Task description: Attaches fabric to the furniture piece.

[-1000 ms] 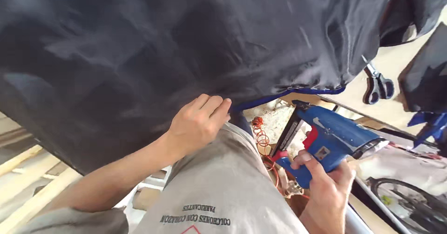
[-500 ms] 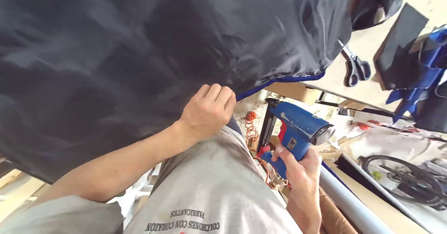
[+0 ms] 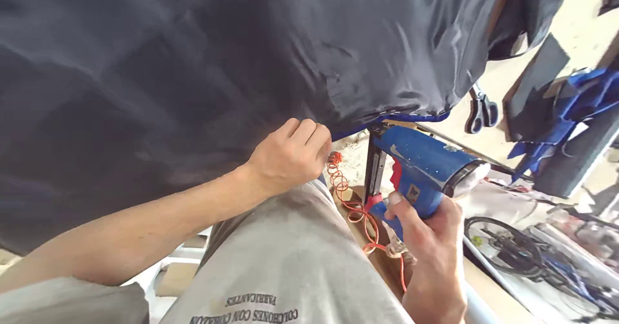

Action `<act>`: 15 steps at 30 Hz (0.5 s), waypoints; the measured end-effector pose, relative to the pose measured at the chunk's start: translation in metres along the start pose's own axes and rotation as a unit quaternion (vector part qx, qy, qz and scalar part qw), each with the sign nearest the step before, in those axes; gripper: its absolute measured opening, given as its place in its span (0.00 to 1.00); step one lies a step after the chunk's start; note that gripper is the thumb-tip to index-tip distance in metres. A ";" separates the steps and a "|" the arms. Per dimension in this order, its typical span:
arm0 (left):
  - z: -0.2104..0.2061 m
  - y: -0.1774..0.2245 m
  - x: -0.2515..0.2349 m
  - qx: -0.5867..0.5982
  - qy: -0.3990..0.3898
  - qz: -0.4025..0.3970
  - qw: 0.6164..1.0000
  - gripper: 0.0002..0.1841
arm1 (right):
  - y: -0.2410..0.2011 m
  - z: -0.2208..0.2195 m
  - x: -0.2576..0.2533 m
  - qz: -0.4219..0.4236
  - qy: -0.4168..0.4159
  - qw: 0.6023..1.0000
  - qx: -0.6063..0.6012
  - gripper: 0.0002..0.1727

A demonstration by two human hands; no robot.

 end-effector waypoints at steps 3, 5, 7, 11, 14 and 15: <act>0.000 -0.002 0.001 0.010 -0.001 0.000 1.000 0.11 | -0.005 -0.001 -0.011 0.007 -0.024 0.999 0.042 0.13; 0.000 -0.002 0.002 0.011 -0.004 0.000 1.000 0.11 | -0.008 -0.002 -0.015 0.006 -0.040 0.997 0.060 0.15; 0.000 -0.002 0.002 0.006 0.000 0.003 1.000 0.12 | -0.011 -0.002 -0.016 0.000 -0.047 0.996 0.072 0.16; 0.000 0.003 0.007 -0.002 -0.005 0.023 1.000 0.12 | -0.016 -0.005 -0.017 -0.017 -0.051 0.995 0.082 0.15; 0.001 0.006 0.015 -0.014 -0.027 0.022 0.999 0.13 | -0.015 -0.010 -0.015 -0.033 -0.058 0.993 0.094 0.14; 0.002 0.007 0.017 -0.019 -0.034 0.022 0.999 0.13 | -0.015 -0.012 -0.014 -0.038 -0.060 0.992 0.103 0.14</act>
Point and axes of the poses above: each hand's wrist, its own x-axis away from the middle knuckle, its own z-axis out of the back of the hand, y = z × x, the point moved 3 cm from there along -x, towards the middle knuckle, and after that the axes turned 14 degrees about z, right-handed, at the moved point
